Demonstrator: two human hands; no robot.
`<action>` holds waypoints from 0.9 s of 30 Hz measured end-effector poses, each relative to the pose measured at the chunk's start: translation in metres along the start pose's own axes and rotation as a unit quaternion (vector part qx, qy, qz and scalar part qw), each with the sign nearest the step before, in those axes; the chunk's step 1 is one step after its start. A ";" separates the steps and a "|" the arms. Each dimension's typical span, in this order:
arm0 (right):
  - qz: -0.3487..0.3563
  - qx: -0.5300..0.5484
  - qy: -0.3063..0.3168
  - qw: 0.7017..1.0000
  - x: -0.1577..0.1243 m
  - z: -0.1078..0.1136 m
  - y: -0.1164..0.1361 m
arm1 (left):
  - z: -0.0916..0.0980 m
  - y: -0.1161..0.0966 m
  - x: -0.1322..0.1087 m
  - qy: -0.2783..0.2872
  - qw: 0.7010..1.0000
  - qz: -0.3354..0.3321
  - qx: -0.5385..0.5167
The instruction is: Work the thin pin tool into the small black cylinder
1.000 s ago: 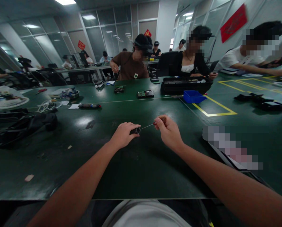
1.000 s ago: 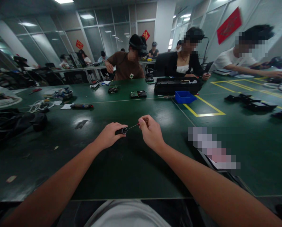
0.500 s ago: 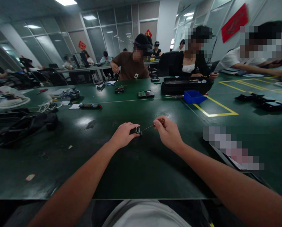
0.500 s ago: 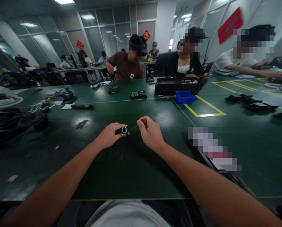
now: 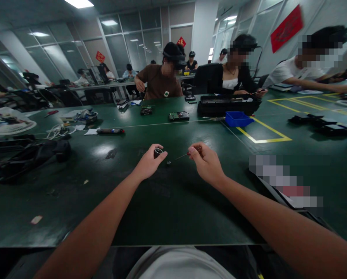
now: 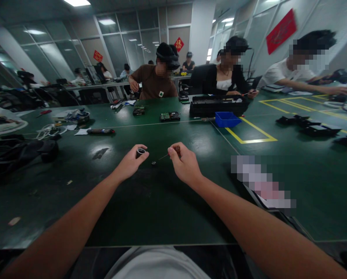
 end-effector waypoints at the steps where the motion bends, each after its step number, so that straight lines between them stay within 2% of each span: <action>1: -0.001 -0.001 0.001 1.000 0.000 0.000 0.001 | 0.000 -0.002 -0.002 0.003 1.000 -0.005 0.023; 8: -0.002 -0.005 0.000 1.000 0.001 0.000 0.000 | -0.015 -0.005 -0.005 0.028 0.985 -0.078 0.152; 12: -0.001 -0.009 -0.005 1.000 0.001 -0.001 -0.002 | -0.025 -0.001 -0.005 0.040 0.973 -0.064 0.216; 17: 0.003 -0.003 -0.002 1.000 0.000 -0.001 -0.001 | -0.032 -0.007 -0.007 0.039 0.960 -0.033 0.274; 22: 0.005 -0.002 -0.001 1.000 0.000 -0.002 -0.002 | -0.035 -0.009 -0.006 0.036 0.958 -0.029 0.282; 27: 0.005 -0.001 0.006 1.000 0.000 -0.001 -0.003 | -0.027 -0.006 -0.005 0.041 0.977 -0.030 0.208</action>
Point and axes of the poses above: each hand's wrist, its own x-axis towards the middle knuckle, its own z-axis out of the back of the hand, y = z × x, the point moved 4 cm from there along x, towards the middle knuckle, and after that the axes turned 6 degrees about z, right-handed, at the moved point
